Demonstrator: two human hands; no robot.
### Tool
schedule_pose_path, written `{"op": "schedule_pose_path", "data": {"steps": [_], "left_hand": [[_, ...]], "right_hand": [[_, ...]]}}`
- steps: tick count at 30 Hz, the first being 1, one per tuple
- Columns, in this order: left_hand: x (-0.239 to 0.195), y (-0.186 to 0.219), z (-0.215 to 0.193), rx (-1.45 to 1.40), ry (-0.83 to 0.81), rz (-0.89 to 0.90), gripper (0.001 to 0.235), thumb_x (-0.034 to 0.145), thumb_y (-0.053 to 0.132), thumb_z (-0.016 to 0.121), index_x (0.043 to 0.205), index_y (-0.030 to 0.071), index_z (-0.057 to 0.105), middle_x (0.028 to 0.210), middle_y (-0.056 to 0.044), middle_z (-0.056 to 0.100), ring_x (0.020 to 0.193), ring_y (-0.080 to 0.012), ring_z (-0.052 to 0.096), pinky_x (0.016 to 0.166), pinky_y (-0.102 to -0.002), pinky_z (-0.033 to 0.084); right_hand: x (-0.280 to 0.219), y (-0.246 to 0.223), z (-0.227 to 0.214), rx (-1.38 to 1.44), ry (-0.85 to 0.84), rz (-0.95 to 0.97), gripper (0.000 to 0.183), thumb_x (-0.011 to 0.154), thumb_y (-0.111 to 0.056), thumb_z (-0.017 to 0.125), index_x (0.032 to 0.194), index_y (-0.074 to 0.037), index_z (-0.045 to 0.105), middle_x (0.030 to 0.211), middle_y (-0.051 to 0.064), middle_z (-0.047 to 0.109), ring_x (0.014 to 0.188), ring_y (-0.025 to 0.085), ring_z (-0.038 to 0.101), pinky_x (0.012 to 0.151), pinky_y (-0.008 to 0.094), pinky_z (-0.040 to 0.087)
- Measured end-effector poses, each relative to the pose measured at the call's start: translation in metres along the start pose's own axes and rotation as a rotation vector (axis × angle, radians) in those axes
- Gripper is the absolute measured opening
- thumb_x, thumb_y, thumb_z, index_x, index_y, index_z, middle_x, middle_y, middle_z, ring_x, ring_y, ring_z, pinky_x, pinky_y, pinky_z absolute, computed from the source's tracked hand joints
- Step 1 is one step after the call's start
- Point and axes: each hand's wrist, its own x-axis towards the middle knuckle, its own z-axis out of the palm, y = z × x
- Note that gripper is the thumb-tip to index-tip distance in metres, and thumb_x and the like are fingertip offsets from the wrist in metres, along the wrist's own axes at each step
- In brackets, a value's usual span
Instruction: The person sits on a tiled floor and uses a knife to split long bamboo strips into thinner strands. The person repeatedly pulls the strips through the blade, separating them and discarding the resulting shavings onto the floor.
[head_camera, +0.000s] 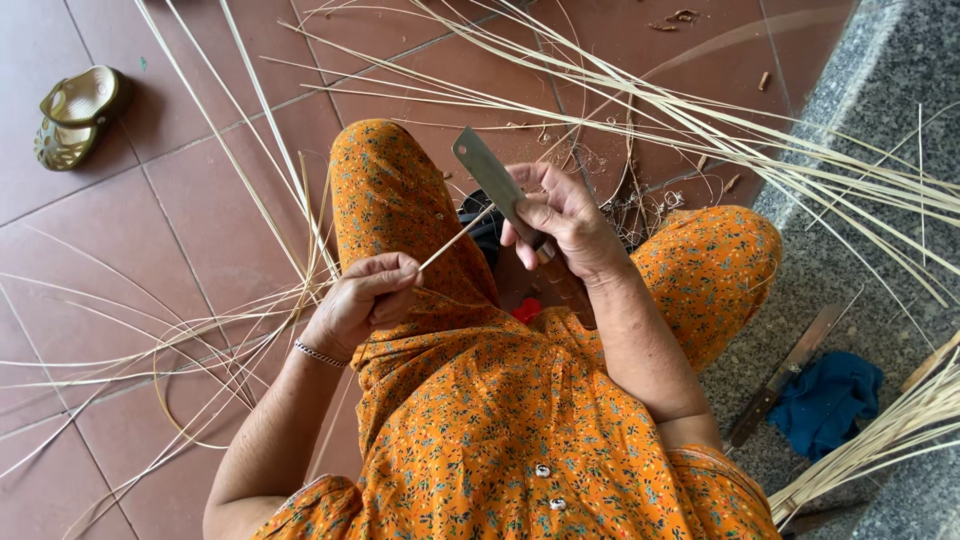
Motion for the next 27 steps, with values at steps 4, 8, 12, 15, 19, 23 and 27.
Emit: {"op": "schedule_pose_path", "data": {"steps": [4, 8, 12, 15, 19, 23, 27], "left_hand": [[-0.006, -0.004, -0.007, -0.044, 0.022, 0.047, 0.016, 0.104, 0.016, 0.056, 0.099, 0.003, 0.065, 0.053, 0.003, 0.042, 0.041, -0.0065, 0.032, 0.037, -0.025, 0.024], [-0.011, -0.008, -0.014, -0.056, 0.004, 0.061, 0.018, 0.105, 0.016, 0.055, 0.097, 0.003, 0.064, 0.053, 0.003, 0.042, 0.041, -0.0062, 0.031, 0.036, -0.024, 0.023], [-0.019, -0.006, -0.012, -0.003, 0.012, 0.032, 0.018, 0.105, 0.018, 0.058, 0.098, 0.003, 0.064, 0.053, 0.003, 0.045, 0.041, -0.0056, 0.034, 0.036, -0.023, 0.026], [-0.018, 0.002, -0.001, 0.367, 0.103, 0.123, 0.021, 0.103, 0.023, 0.058, 0.102, 0.003, 0.065, 0.06, 0.002, 0.054, 0.048, -0.0071, 0.047, 0.042, -0.024, 0.039], [0.004, 0.003, 0.022, 0.814, 0.167, 0.262, 0.026, 0.1, 0.025, 0.06, 0.116, 0.006, 0.064, 0.073, 0.003, 0.062, 0.061, -0.005, 0.056, 0.051, -0.023, 0.049], [0.032, 0.0, 0.041, 1.0, 0.155, 0.467, 0.024, 0.102, 0.022, 0.065, 0.11, 0.001, 0.067, 0.074, 0.004, 0.063, 0.062, -0.0038, 0.055, 0.052, -0.022, 0.046], [0.03, 0.003, 0.041, 0.621, 0.086, 0.175, 0.021, 0.103, 0.023, 0.061, 0.104, 0.003, 0.067, 0.06, 0.005, 0.051, 0.049, -0.0035, 0.042, 0.042, -0.022, 0.033]], "right_hand": [[-0.001, 0.007, 0.0, 0.052, 0.036, -0.003, 0.022, 0.108, -0.01, 0.062, 0.124, 0.0, 0.05, 0.087, 0.019, 0.071, 0.062, 0.018, 0.068, 0.049, 0.03, 0.057], [-0.004, 0.01, 0.002, 0.061, -0.002, 0.05, 0.034, 0.103, -0.014, 0.06, 0.135, -0.005, 0.05, 0.084, 0.017, 0.073, 0.059, 0.017, 0.068, 0.047, 0.027, 0.056], [-0.001, 0.01, -0.001, 0.146, 0.005, 0.03, 0.036, 0.104, -0.012, 0.059, 0.139, -0.005, 0.053, 0.086, 0.016, 0.073, 0.061, 0.016, 0.068, 0.05, 0.027, 0.056], [0.003, 0.014, -0.002, 0.05, 0.007, 0.026, 0.027, 0.107, -0.013, 0.057, 0.132, -0.001, 0.058, 0.087, 0.016, 0.074, 0.06, 0.016, 0.068, 0.051, 0.027, 0.057], [0.0, 0.029, 0.009, -0.045, -0.02, 0.076, 0.024, 0.106, -0.014, 0.055, 0.125, -0.001, 0.058, 0.089, 0.014, 0.074, 0.06, 0.014, 0.068, 0.05, 0.027, 0.059], [-0.002, 0.033, 0.016, -0.098, -0.037, 0.156, 0.02, 0.106, -0.014, 0.057, 0.118, 0.001, 0.057, 0.085, 0.016, 0.074, 0.058, 0.015, 0.068, 0.051, 0.026, 0.058], [-0.005, 0.026, 0.009, 0.034, -0.03, 0.174, 0.021, 0.106, -0.016, 0.059, 0.116, 0.003, 0.058, 0.083, 0.017, 0.073, 0.056, 0.015, 0.067, 0.048, 0.026, 0.056]]}}
